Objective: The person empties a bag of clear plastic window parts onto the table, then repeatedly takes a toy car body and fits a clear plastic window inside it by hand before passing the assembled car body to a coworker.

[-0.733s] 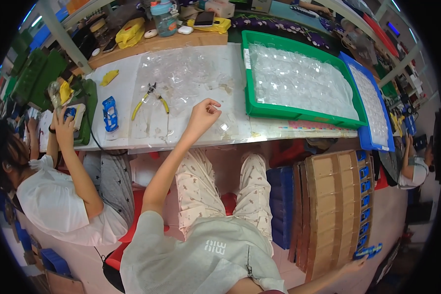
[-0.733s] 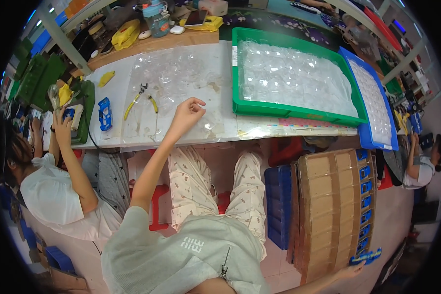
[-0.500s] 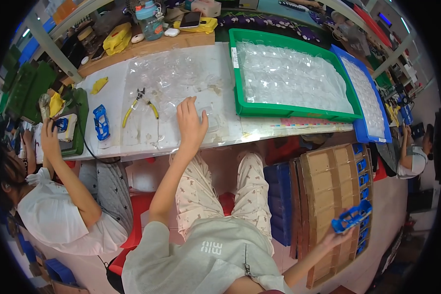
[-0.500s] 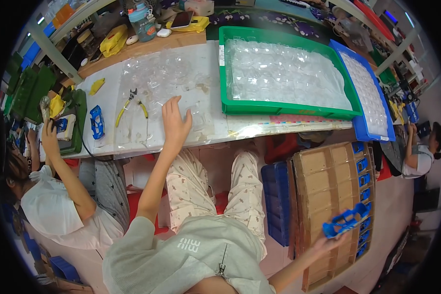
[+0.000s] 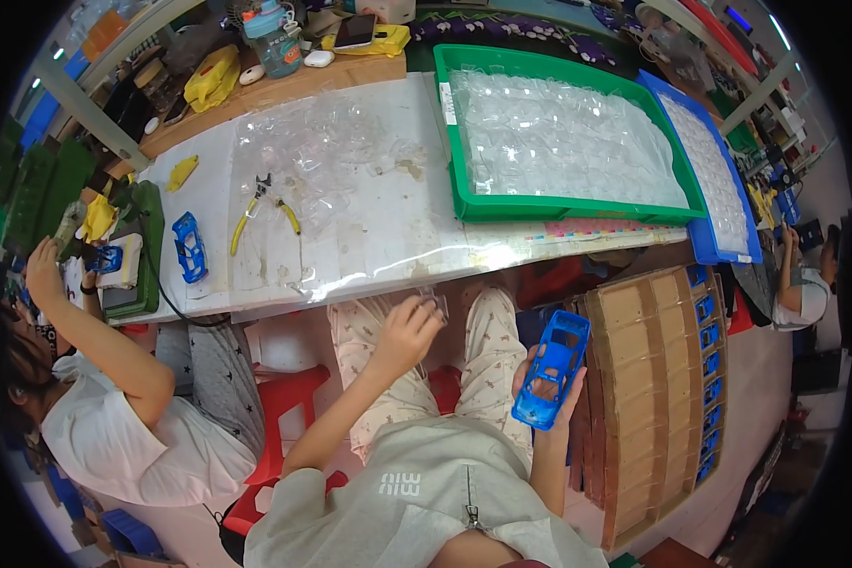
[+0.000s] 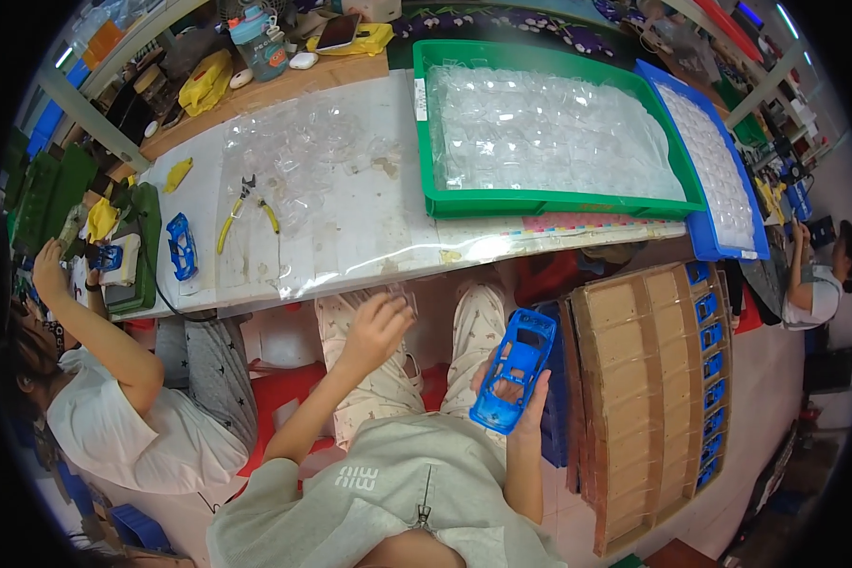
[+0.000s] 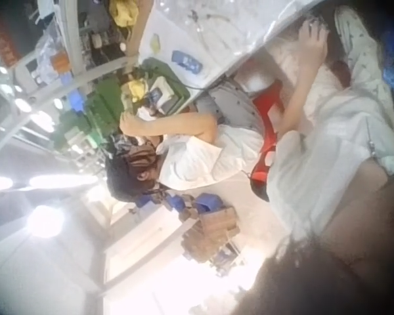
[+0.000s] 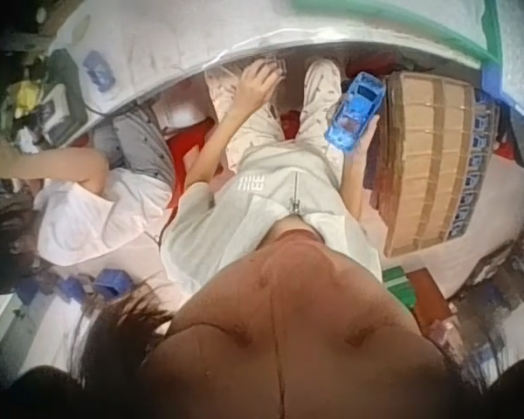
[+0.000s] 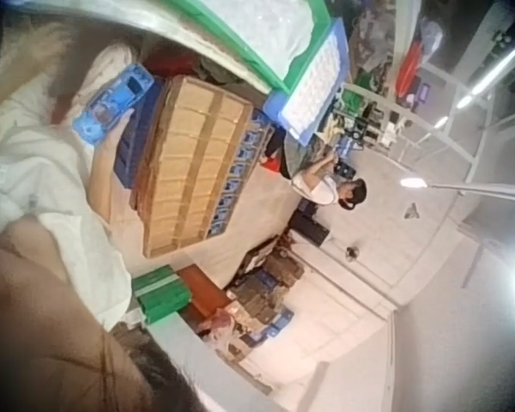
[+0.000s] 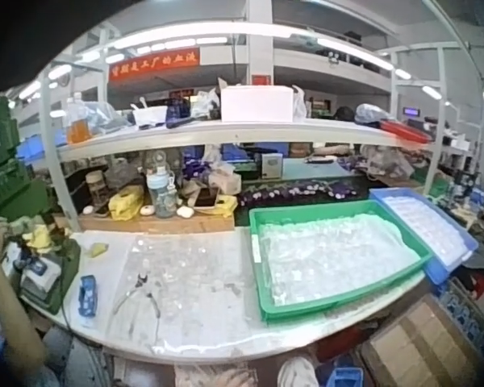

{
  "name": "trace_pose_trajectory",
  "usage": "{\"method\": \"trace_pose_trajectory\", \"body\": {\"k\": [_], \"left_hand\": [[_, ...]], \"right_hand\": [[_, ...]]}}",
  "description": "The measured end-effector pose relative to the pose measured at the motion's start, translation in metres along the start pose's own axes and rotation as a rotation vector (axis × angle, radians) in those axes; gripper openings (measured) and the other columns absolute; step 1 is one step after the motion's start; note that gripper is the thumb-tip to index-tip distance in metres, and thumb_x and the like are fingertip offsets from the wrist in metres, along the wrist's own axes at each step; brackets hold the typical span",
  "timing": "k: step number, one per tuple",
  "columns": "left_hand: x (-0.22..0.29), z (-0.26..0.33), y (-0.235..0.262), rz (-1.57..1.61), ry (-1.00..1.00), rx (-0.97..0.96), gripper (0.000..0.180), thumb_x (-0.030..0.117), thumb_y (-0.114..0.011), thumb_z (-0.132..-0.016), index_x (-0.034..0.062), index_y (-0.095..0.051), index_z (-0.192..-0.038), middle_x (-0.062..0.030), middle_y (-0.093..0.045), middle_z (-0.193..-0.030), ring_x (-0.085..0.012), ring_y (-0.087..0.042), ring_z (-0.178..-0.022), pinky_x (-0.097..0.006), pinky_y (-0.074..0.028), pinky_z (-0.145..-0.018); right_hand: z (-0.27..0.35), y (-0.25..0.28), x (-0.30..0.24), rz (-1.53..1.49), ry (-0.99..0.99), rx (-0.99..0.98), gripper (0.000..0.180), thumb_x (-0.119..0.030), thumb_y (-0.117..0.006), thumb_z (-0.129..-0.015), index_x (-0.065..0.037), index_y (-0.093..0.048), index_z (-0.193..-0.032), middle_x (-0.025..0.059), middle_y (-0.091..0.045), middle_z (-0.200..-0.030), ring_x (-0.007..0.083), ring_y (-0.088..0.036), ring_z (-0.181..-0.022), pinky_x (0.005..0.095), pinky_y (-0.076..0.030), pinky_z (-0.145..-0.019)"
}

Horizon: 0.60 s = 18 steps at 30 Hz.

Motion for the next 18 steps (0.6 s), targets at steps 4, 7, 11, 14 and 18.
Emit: {"method": "trace_pose_trajectory", "body": {"k": [4, 7, 11, 14, 18], "left_hand": [[0.016, 0.024, -0.014, 0.459, 0.085, -0.402, 0.013, 0.008, -0.06, -0.078, 0.0019, -0.059, -0.089, -0.0106, -0.058, -0.092, -0.0276, -0.056, -0.086, -0.035, -0.045, -0.072], [0.03, 0.003, 0.025, 0.585, 0.205, -0.128, 0.012, 0.001, -0.061, -0.075, 0.0011, -0.059, -0.087, -0.0108, -0.059, -0.088, -0.0269, -0.058, -0.079, -0.033, -0.046, -0.069], [0.051, -0.019, 0.072, 0.454, 0.239, 0.355, 0.02, -0.005, -0.065, -0.068, 0.0017, -0.059, -0.086, -0.0111, -0.058, -0.087, -0.027, -0.059, -0.081, -0.033, -0.048, -0.069], [0.076, -0.024, 0.09, 0.393, 0.127, 0.484, 0.025, -0.003, -0.069, -0.065, 0.0036, -0.06, -0.087, -0.0103, -0.059, -0.087, -0.0266, -0.06, -0.083, -0.033, -0.049, -0.069], [0.116, -0.035, 0.096, 0.421, -0.156, 0.402, 0.031, -0.004, -0.065, -0.062, 0.0075, -0.061, -0.09, -0.0065, -0.06, -0.089, -0.0248, -0.061, -0.084, -0.031, -0.048, -0.069]], "right_hand": [[-0.012, -0.041, -0.014, 0.346, 0.131, -0.034, 0.065, -0.054, -0.054, -0.081, -0.012, -0.036, -0.127, 0.0206, -0.053, -0.109, 0.0271, -0.059, -0.09, 0.0357, -0.052, -0.069], [-0.006, -0.036, -0.014, 0.433, 0.115, -0.049, 0.083, -0.026, -0.076, -0.07, -0.018, -0.019, -0.131, 0.0214, -0.038, -0.128, 0.0339, -0.051, -0.108, 0.0466, -0.047, -0.086], [-0.019, -0.076, -0.006, 0.415, 0.243, -0.145, 0.094, -0.039, -0.078, -0.065, -0.023, -0.016, -0.134, 0.0188, -0.02, -0.139, 0.0424, -0.032, -0.124, 0.0524, -0.027, -0.103], [-0.022, -0.087, 0.0, 0.207, 0.328, -0.255, 0.1, -0.048, -0.077, -0.062, -0.024, -0.014, -0.135, 0.0187, -0.019, -0.14, 0.0442, -0.026, -0.126, 0.0524, -0.022, -0.105], [-0.02, -0.093, 0.005, 0.152, 0.373, -0.087, 0.089, -0.066, -0.063, -0.065, -0.022, -0.021, -0.13, 0.0214, -0.021, -0.139, 0.0451, -0.022, -0.128, 0.0521, -0.02, -0.106]]}}
Point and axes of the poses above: each hand's wrist, its own z-axis away from the middle knuckle, its own y-axis out of the back of the hand, x = y × z, the point moved 5 cm from there along -z, towards the middle knuckle
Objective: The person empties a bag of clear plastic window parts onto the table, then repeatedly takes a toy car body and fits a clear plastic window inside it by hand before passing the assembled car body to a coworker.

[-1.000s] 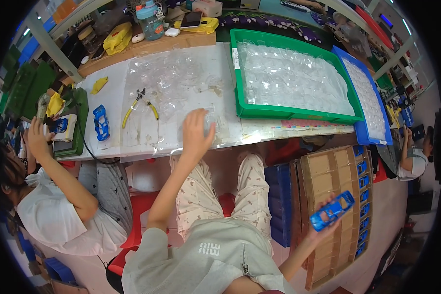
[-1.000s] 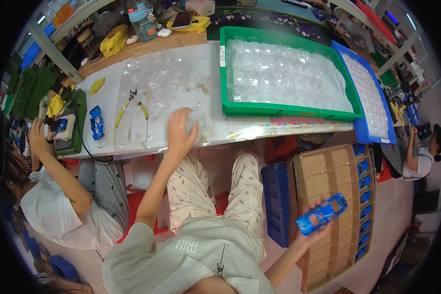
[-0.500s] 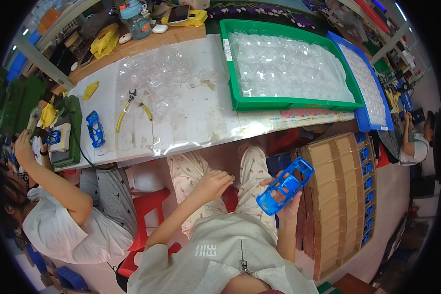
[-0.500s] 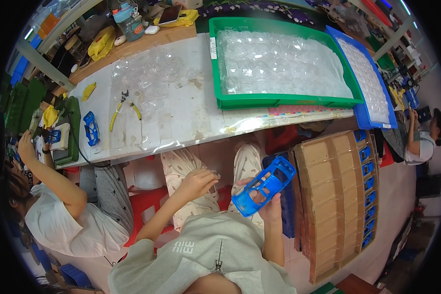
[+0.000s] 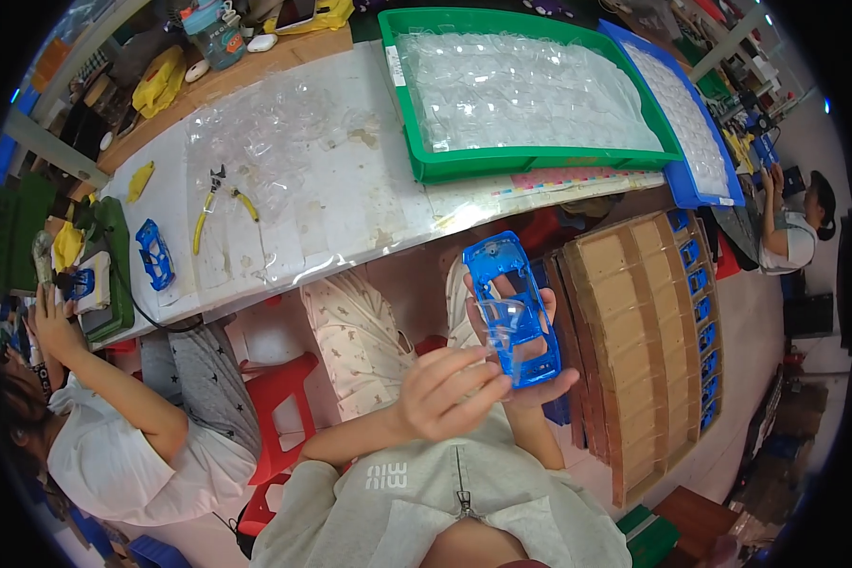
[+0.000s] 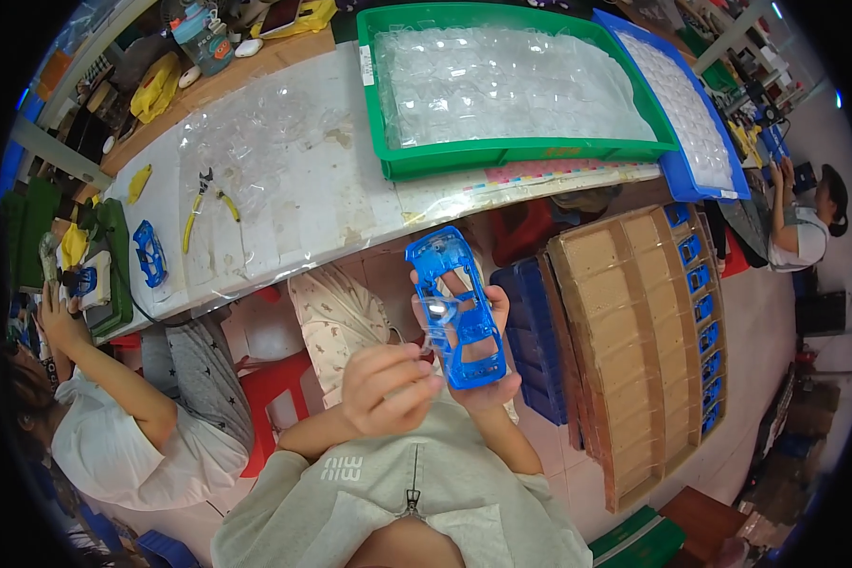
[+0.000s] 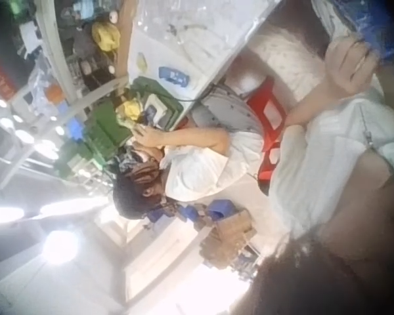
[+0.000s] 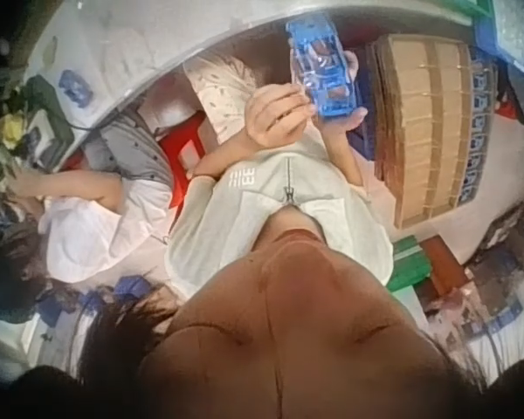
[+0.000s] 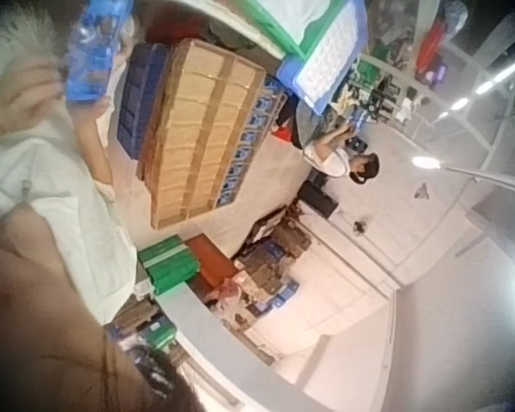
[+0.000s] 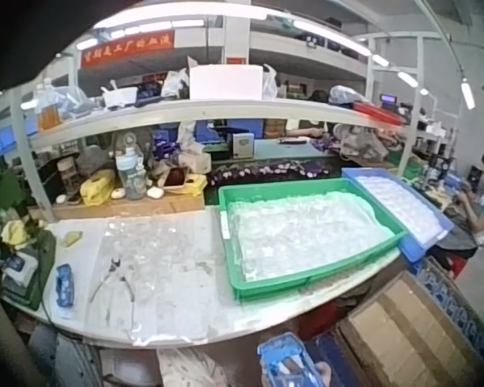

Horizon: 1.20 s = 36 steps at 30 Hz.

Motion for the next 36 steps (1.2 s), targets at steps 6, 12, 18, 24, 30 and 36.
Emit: {"method": "trace_pose_trajectory", "body": {"k": [6, 12, 18, 24, 30, 36], "left_hand": [[0.008, -0.003, -0.011, 0.092, 0.001, -0.135, 0.031, 0.001, -0.067, -0.058, 0.0085, -0.065, -0.088, -0.0035, -0.062, -0.085, -0.0207, -0.062, -0.081, -0.029, -0.046, -0.065], [-0.003, -0.011, -0.012, 0.112, 0.173, -0.106, 0.032, -0.002, -0.067, -0.057, 0.0089, -0.066, -0.087, -0.0033, -0.062, -0.085, -0.0209, -0.062, -0.081, -0.029, -0.045, -0.065], [0.001, -0.009, -0.017, 0.073, 0.099, -0.077, 0.031, 0.0, -0.064, -0.059, 0.0086, -0.067, -0.089, -0.0016, -0.063, -0.088, -0.0196, -0.061, -0.083, -0.029, -0.044, -0.064], [0.0, -0.004, -0.014, 0.014, -0.089, -0.092, 0.032, 0.006, -0.063, -0.058, 0.0115, -0.068, -0.09, 0.0026, -0.063, -0.091, -0.015, -0.059, -0.081, -0.026, -0.04, -0.067], [0.003, -0.005, -0.013, 0.018, -0.055, -0.072, 0.034, 0.008, -0.063, -0.058, 0.0138, -0.068, -0.091, 0.0036, -0.063, -0.093, -0.0141, -0.059, -0.081, -0.027, -0.04, -0.068], [0.001, -0.005, -0.018, 0.027, -0.06, -0.181, 0.034, 0.008, -0.063, -0.059, 0.0129, -0.067, -0.092, 0.0019, -0.063, -0.091, -0.0148, -0.06, -0.086, -0.027, -0.04, -0.068]], "right_hand": [[-0.001, -0.006, -0.002, 0.064, 0.092, 0.125, 0.085, -0.06, -0.059, -0.067, -0.016, -0.021, -0.129, 0.025, -0.024, -0.136, 0.0451, -0.025, -0.126, 0.0523, -0.023, -0.104], [0.001, -0.011, -0.005, 0.171, 0.083, 0.153, 0.104, -0.056, -0.063, -0.061, -0.006, -0.012, -0.136, 0.0239, -0.028, -0.134, 0.039, -0.031, -0.125, 0.0474, -0.027, -0.104], [0.002, -0.011, -0.005, 0.174, 0.059, 0.151, 0.102, -0.055, -0.063, -0.061, -0.005, -0.014, -0.136, 0.0236, -0.029, -0.134, 0.0386, -0.032, -0.125, 0.0464, -0.028, -0.104], [0.005, -0.008, -0.004, 0.178, 0.029, 0.142, 0.101, -0.054, -0.063, -0.06, -0.005, -0.015, -0.135, 0.0232, -0.03, -0.133, 0.0381, -0.033, -0.125, 0.0454, -0.028, -0.105], [0.007, -0.011, -0.009, 0.19, 0.012, 0.134, 0.1, -0.053, -0.063, -0.06, -0.004, -0.017, -0.135, 0.0229, -0.031, -0.132, 0.0377, -0.034, -0.124, 0.0445, -0.028, -0.105], [0.009, -0.008, -0.007, 0.178, -0.031, 0.081, 0.096, -0.051, -0.06, -0.06, -0.003, -0.021, -0.133, 0.0213, -0.034, -0.13, 0.0367, -0.035, -0.124, 0.0426, -0.03, -0.103]]}}
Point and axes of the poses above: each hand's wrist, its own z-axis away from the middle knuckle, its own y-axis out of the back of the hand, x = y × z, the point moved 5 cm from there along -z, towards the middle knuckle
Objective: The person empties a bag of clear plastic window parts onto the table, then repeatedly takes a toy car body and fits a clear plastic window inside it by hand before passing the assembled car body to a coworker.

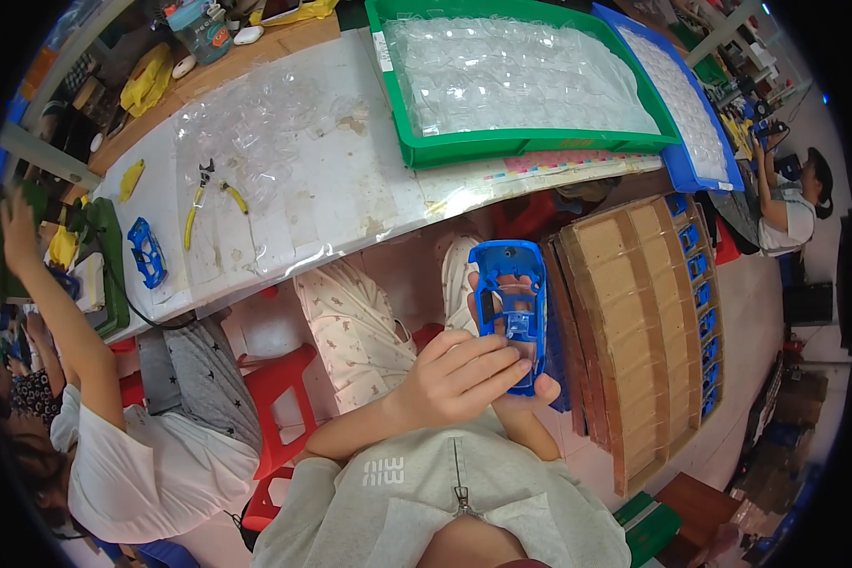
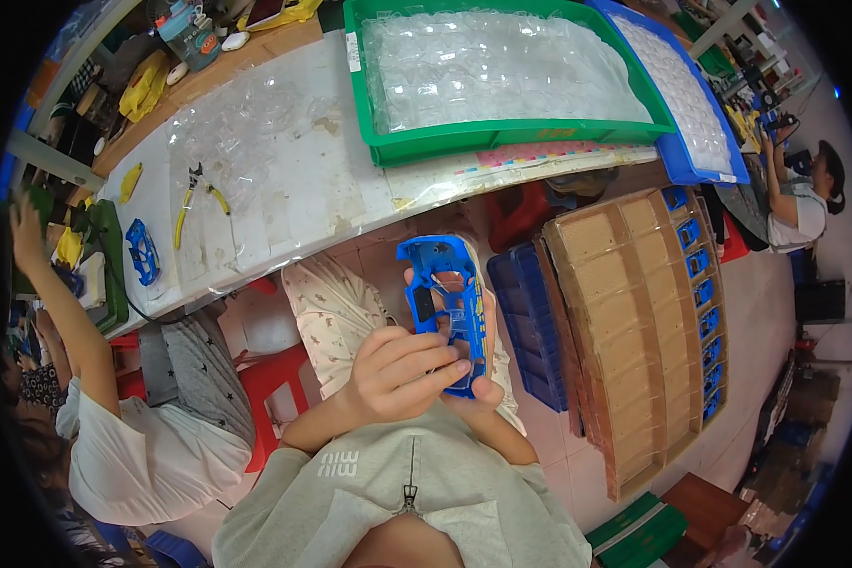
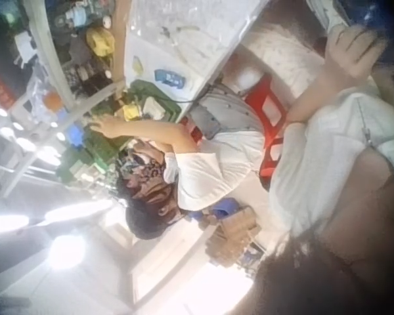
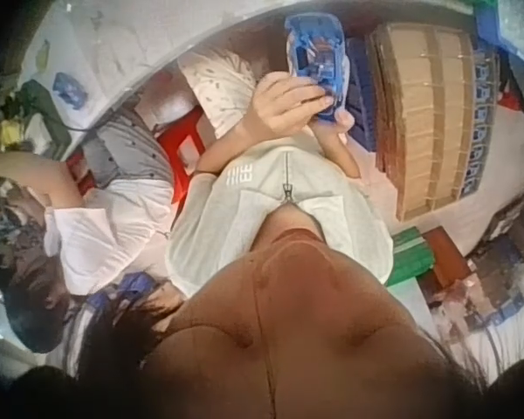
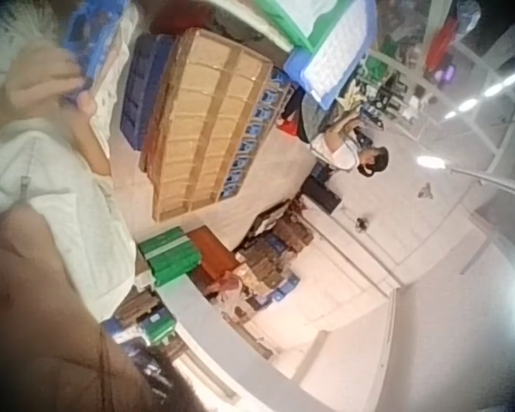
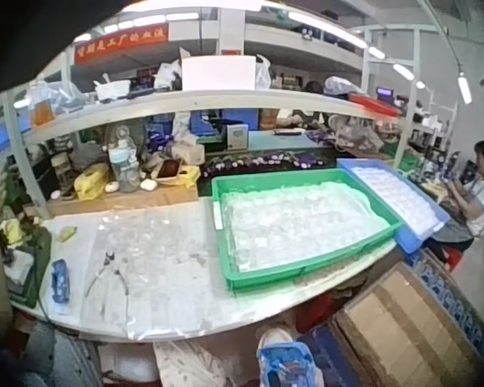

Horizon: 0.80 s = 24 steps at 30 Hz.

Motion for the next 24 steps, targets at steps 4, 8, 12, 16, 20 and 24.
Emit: {"method": "trace_pose_trajectory", "body": {"k": [4, 8, 12, 16, 20, 24], "left_hand": [[-0.002, 0.004, 0.003, 0.041, 0.059, -0.027, 0.029, 0.006, -0.066, -0.06, 0.0117, -0.066, -0.089, 0.0002, -0.063, -0.089, -0.0165, -0.062, -0.085, -0.027, -0.041, -0.067], [-0.003, 0.008, 0.01, -0.003, 0.07, 0.062, 0.025, 0.005, -0.068, -0.061, 0.0118, -0.065, -0.085, -0.0003, -0.063, -0.085, -0.0174, -0.064, -0.083, -0.026, -0.041, -0.067], [0.002, 0.004, 0.009, -0.069, 0.076, 0.091, 0.023, 0.006, -0.068, -0.063, 0.012, -0.065, -0.085, 0.0002, -0.062, -0.082, -0.0171, -0.064, -0.083, -0.026, -0.041, -0.066], [-0.001, 0.001, 0.004, -0.093, 0.097, -0.05, 0.022, 0.02, -0.067, -0.07, 0.0121, -0.065, -0.09, -0.0005, -0.063, -0.09, -0.0175, -0.061, -0.091, -0.031, -0.039, -0.077], [-0.006, -0.008, 0.003, -0.16, 0.124, -0.273, 0.038, 0.044, -0.056, -0.078, 0.0089, -0.063, -0.09, -0.0034, -0.06, -0.103, -0.021, -0.051, -0.111, -0.043, -0.031, -0.096], [-0.006, -0.001, 0.004, -0.164, 0.15, -0.154, 0.035, 0.04, -0.055, -0.08, 0.0078, -0.063, -0.092, -0.0068, -0.06, -0.106, -0.0246, -0.05, -0.112, -0.045, -0.027, -0.099]], "right_hand": [[0.003, 0.005, 0.006, -0.04, 0.013, 0.068, 0.092, -0.049, -0.06, -0.062, -0.003, -0.022, -0.132, 0.0217, -0.034, -0.13, 0.0363, -0.034, -0.125, 0.0415, -0.031, -0.103], [0.004, 0.004, 0.009, -0.048, -0.009, 0.049, 0.092, -0.048, -0.061, -0.062, -0.003, -0.021, -0.131, 0.0211, -0.034, -0.13, 0.0362, -0.031, -0.126, 0.0412, -0.03, -0.103], [0.006, -0.001, 0.011, -0.069, -0.024, 0.049, 0.089, -0.046, -0.056, -0.061, -0.004, -0.024, -0.133, 0.0193, -0.034, -0.131, 0.0377, -0.032, -0.126, 0.0423, -0.029, -0.104], [0.008, 0.003, 0.015, -0.09, -0.065, -0.011, 0.088, -0.05, -0.052, -0.063, -0.005, -0.02, -0.133, 0.0191, -0.035, -0.129, 0.0384, -0.033, -0.124, 0.0454, -0.028, -0.103], [0.009, 0.003, 0.012, 0.0, -0.032, -0.021, 0.088, -0.051, -0.046, -0.063, -0.005, -0.021, -0.133, 0.0185, -0.035, -0.129, 0.0399, -0.034, -0.123, 0.0482, -0.029, -0.102], [0.014, 0.01, 0.019, -0.121, -0.104, 0.089, 0.086, -0.051, -0.046, -0.064, -0.004, -0.021, -0.132, 0.0185, -0.034, -0.13, 0.0411, -0.035, -0.122, 0.0497, -0.03, -0.101]]}}
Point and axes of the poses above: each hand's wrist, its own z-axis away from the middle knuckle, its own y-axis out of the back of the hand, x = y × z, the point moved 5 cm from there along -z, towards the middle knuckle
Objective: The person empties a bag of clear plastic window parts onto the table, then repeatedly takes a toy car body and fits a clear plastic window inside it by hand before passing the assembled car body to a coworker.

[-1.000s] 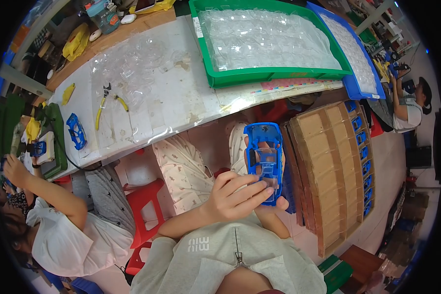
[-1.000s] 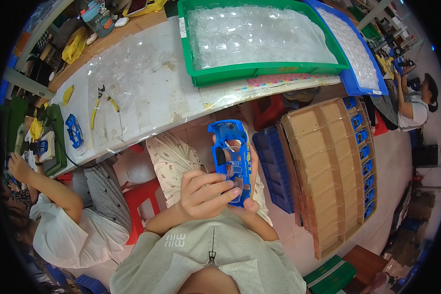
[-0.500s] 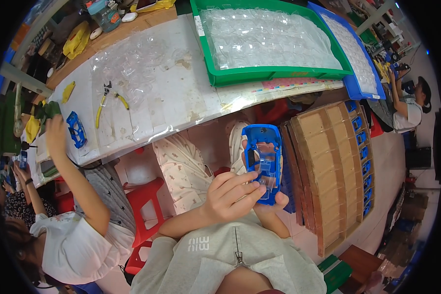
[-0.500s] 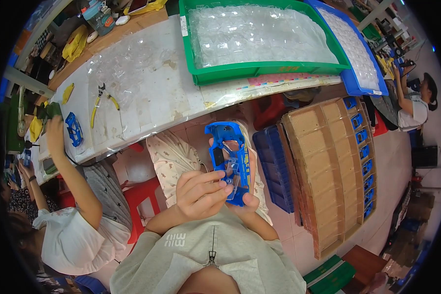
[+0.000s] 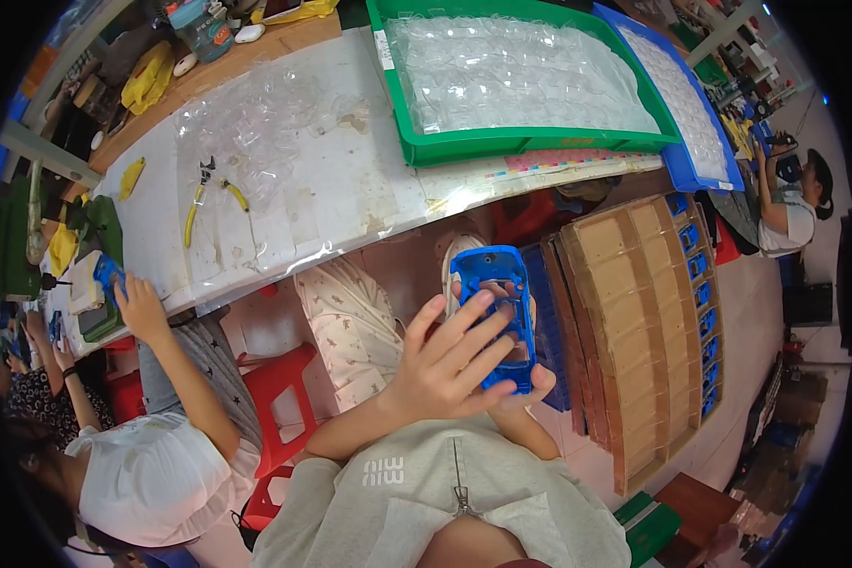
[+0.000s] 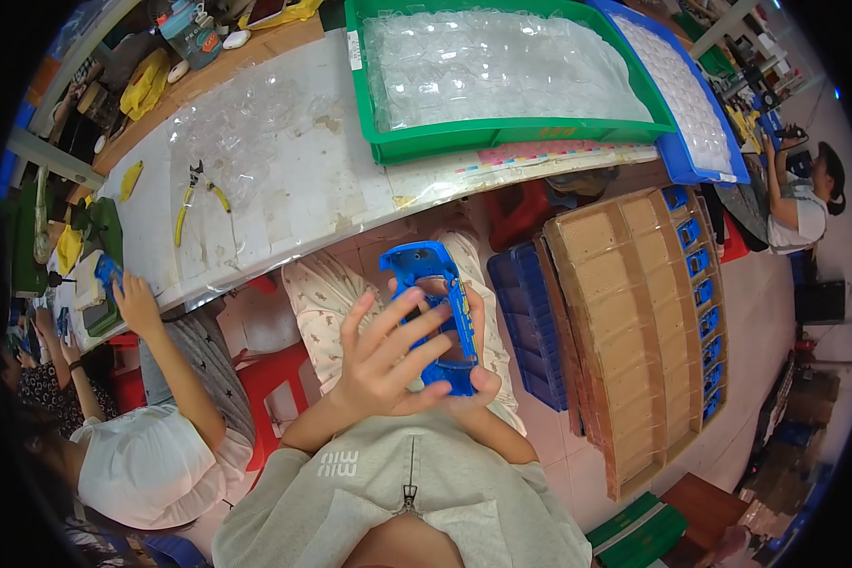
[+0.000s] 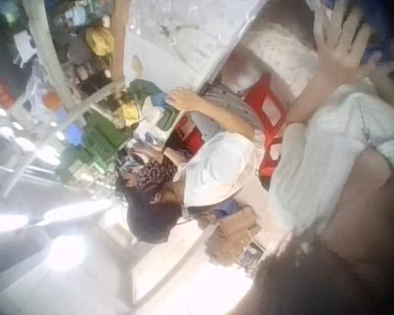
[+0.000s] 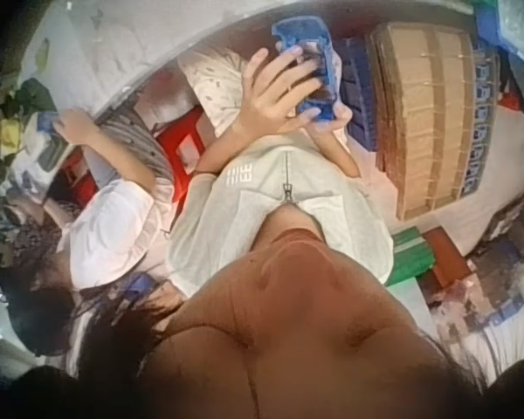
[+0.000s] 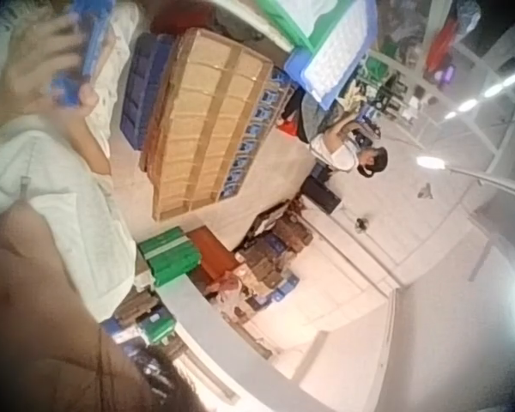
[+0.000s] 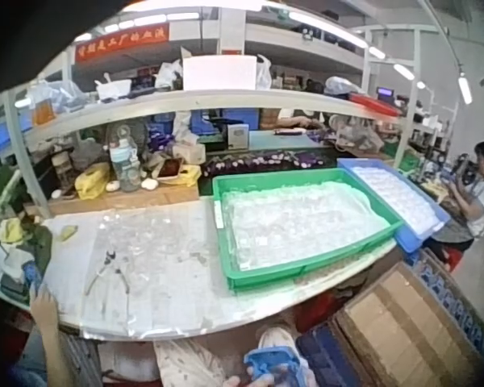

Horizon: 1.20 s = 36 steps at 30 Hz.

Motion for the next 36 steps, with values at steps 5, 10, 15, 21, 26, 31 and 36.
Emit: {"method": "trace_pose_trajectory", "body": {"k": [5, 10, 15, 21, 26, 31, 36], "left_hand": [[-0.037, -0.004, 0.013, 0.415, 0.424, 0.449, 0.041, 0.004, -0.065, -0.07, 0.003, -0.046, -0.106, -0.0108, -0.049, -0.103, -0.0235, -0.049, -0.098, -0.036, -0.036, -0.086], [-0.053, -0.005, -0.018, 0.83, 0.747, -0.068, 0.019, 0.004, -0.06, -0.078, -0.0018, -0.053, -0.094, -0.0115, -0.05, -0.096, -0.0227, -0.051, -0.087, -0.029, -0.041, -0.073], [-0.061, 0.001, -0.016, 0.647, 0.769, 0.069, 0.01, 0.009, -0.058, -0.084, -0.0002, -0.056, -0.088, -0.0065, -0.056, -0.087, -0.0121, -0.054, -0.079, -0.027, -0.044, -0.068], [-0.054, -0.009, -0.015, 0.349, 0.504, 0.131, 0.011, 0.005, -0.056, -0.077, -0.0017, -0.05, -0.084, -0.0152, -0.046, -0.078, -0.0317, -0.046, -0.073, -0.038, -0.037, -0.064], [-0.052, -0.008, -0.021, 0.379, 0.581, 0.076, 0.013, 0.005, -0.056, -0.076, 0.0006, -0.048, -0.086, -0.014, -0.046, -0.076, -0.0318, -0.046, -0.074, -0.039, -0.036, -0.067], [-0.052, -0.006, -0.024, 0.396, 0.606, 0.047, 0.015, 0.007, -0.057, -0.076, 0.0008, -0.048, -0.086, -0.0136, -0.047, -0.076, -0.0315, -0.046, -0.073, -0.039, -0.036, -0.066], [-0.051, -0.001, -0.026, 0.418, 0.666, 0.024, 0.017, 0.008, -0.057, -0.078, 0.0006, -0.047, -0.089, -0.0141, -0.051, -0.074, -0.0307, -0.049, -0.069, -0.04, -0.038, -0.062]], "right_hand": [[-0.002, -0.008, 0.002, 0.024, 0.011, -0.005, 0.092, -0.051, -0.058, -0.061, -0.006, -0.021, -0.132, 0.0172, -0.036, -0.128, 0.0368, -0.04, -0.118, 0.0454, -0.033, -0.099], [0.002, -0.002, -0.001, 0.143, -0.023, -0.014, 0.09, -0.051, -0.057, -0.064, -0.006, -0.021, -0.133, 0.0144, -0.038, -0.125, 0.025, -0.047, -0.108, 0.0358, -0.04, -0.089], [-0.008, -0.004, -0.017, 0.457, -0.067, -0.072, 0.071, -0.04, -0.059, -0.074, 0.002, -0.034, -0.126, 0.0123, -0.05, -0.112, 0.0176, -0.052, -0.097, 0.0297, -0.042, -0.084], [-0.023, -0.013, -0.033, 0.868, -0.051, -0.149, 0.032, -0.008, -0.055, -0.082, 0.002, -0.045, -0.111, 0.0083, -0.058, -0.093, 0.0108, -0.055, -0.084, 0.0231, -0.044, -0.07], [-0.028, -0.01, -0.031, 1.044, -0.021, -0.064, 0.011, 0.0, -0.048, -0.087, 0.0, -0.05, -0.098, 0.0042, -0.057, -0.085, 0.0061, -0.052, -0.073, 0.0217, -0.045, -0.063], [-0.03, -0.016, -0.034, 1.103, 0.052, -0.009, 0.001, -0.001, -0.048, -0.086, 0.0, -0.047, -0.086, 0.0059, -0.052, -0.065, 0.0066, -0.047, -0.056, 0.0228, -0.039, -0.05], [-0.031, -0.01, -0.03, 1.098, 0.029, 0.005, 0.003, -0.001, -0.048, -0.085, 0.0, -0.046, -0.085, 0.0076, -0.051, -0.063, 0.0078, -0.046, -0.053, 0.0239, -0.037, -0.049]]}}
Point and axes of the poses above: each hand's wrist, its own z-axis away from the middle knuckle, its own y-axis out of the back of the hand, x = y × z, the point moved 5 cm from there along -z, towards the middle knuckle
